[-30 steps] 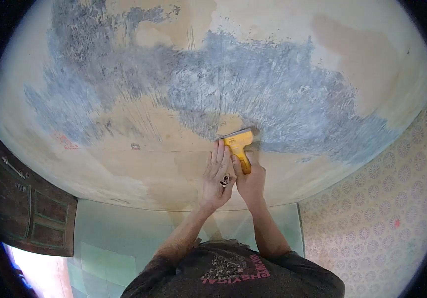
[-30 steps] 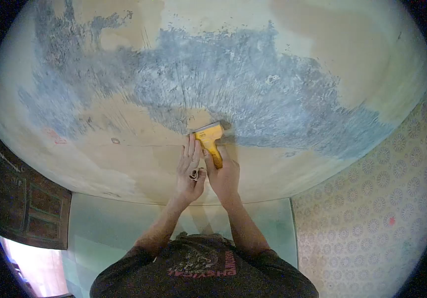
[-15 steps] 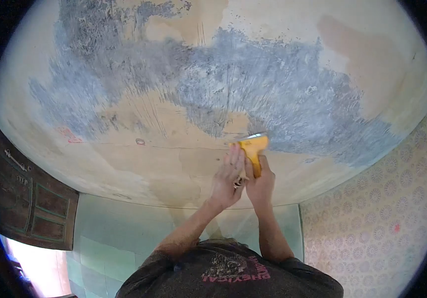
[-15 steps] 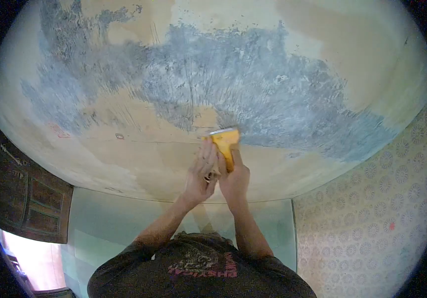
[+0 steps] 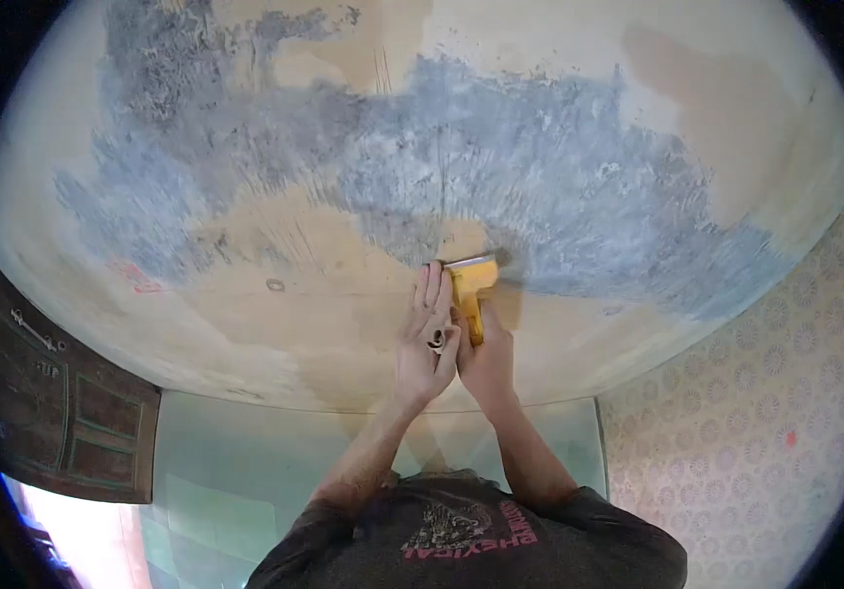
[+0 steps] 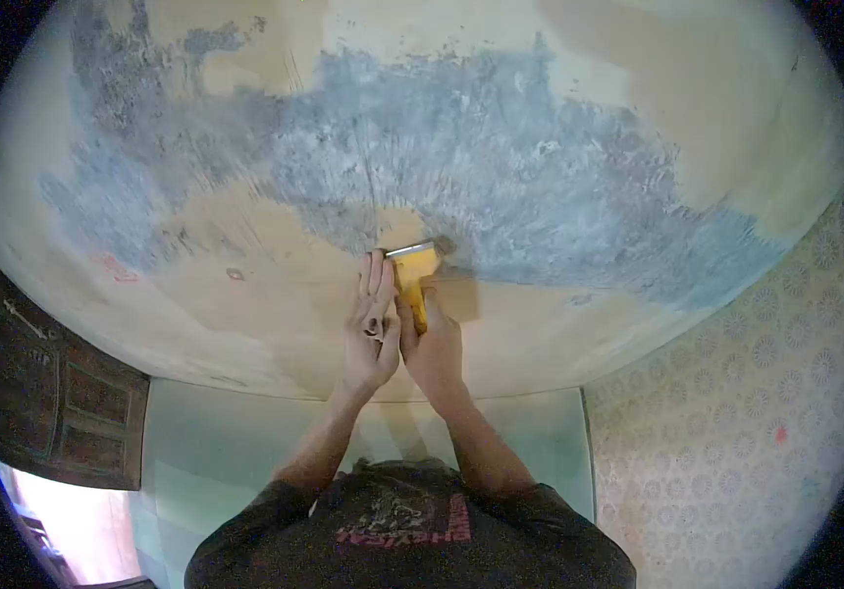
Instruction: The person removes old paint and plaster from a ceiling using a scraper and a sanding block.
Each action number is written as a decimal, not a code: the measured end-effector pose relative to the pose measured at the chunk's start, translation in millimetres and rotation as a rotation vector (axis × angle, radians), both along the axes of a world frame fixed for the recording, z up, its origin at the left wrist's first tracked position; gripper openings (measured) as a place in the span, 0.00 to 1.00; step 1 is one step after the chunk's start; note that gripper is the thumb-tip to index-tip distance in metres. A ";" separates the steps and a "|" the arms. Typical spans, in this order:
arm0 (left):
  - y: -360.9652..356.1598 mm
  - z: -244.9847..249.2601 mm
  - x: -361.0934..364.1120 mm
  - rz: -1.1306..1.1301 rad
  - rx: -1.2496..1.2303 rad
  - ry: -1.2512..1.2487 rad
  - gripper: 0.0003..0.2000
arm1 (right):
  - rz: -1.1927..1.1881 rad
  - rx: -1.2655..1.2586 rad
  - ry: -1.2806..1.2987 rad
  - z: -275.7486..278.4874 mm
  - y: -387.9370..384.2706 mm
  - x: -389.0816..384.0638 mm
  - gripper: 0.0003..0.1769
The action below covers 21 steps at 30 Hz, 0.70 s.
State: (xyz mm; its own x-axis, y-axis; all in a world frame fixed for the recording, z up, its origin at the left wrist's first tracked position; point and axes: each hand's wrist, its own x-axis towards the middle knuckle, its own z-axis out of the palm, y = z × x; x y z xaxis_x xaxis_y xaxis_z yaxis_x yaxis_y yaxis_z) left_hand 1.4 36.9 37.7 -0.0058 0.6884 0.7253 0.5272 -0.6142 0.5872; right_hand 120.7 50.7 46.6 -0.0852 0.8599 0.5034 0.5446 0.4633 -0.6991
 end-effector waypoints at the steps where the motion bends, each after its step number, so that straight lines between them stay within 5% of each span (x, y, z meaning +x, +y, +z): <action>1: -3.9 -4.2 5.4 -0.102 -0.167 -0.047 0.36 | 0.004 0.002 -0.005 -1.8 -3.1 7.0 0.19; 3: -7.3 -5.4 14.1 -0.187 -0.327 -0.096 0.35 | 0.045 -0.108 0.413 -3.6 -11.7 20.2 0.17; 7: 2.6 6.6 12.2 -0.146 0.004 0.068 0.34 | 0.011 -0.238 0.225 1.0 7.4 10.2 0.17; 13: -3.5 -3.1 10.0 -0.231 -0.027 0.172 0.33 | 0.166 -0.284 0.851 -19.7 -10.4 -3.5 0.17; 16: 1.1 4.7 4.4 -0.274 -0.063 0.117 0.33 | 0.108 -0.239 0.503 -3.1 -5.7 -2.5 0.16; 17: 3.7 9.6 2.5 -0.240 -0.026 0.132 0.34 | 0.103 -0.246 0.508 -3.6 -4.1 -5.5 0.16; 19: 1.8 8.6 3.5 -0.206 0.012 0.140 0.35 | 0.315 -0.244 0.914 -7.3 -0.4 -10.6 0.14; 21: -2.2 -1.8 3.6 -0.219 -0.019 0.232 0.36 | 0.248 -0.198 0.773 -17.6 -12.2 -8.6 0.15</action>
State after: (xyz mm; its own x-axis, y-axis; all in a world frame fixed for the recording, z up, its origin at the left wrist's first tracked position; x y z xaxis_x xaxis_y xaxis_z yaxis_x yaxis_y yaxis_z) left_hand 5.0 34.6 35.9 0.3077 0.6689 0.6767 0.5050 -0.7176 0.4796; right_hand 112.1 38.5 28.9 0.0242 0.9403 0.3395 -0.2238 0.3361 -0.9148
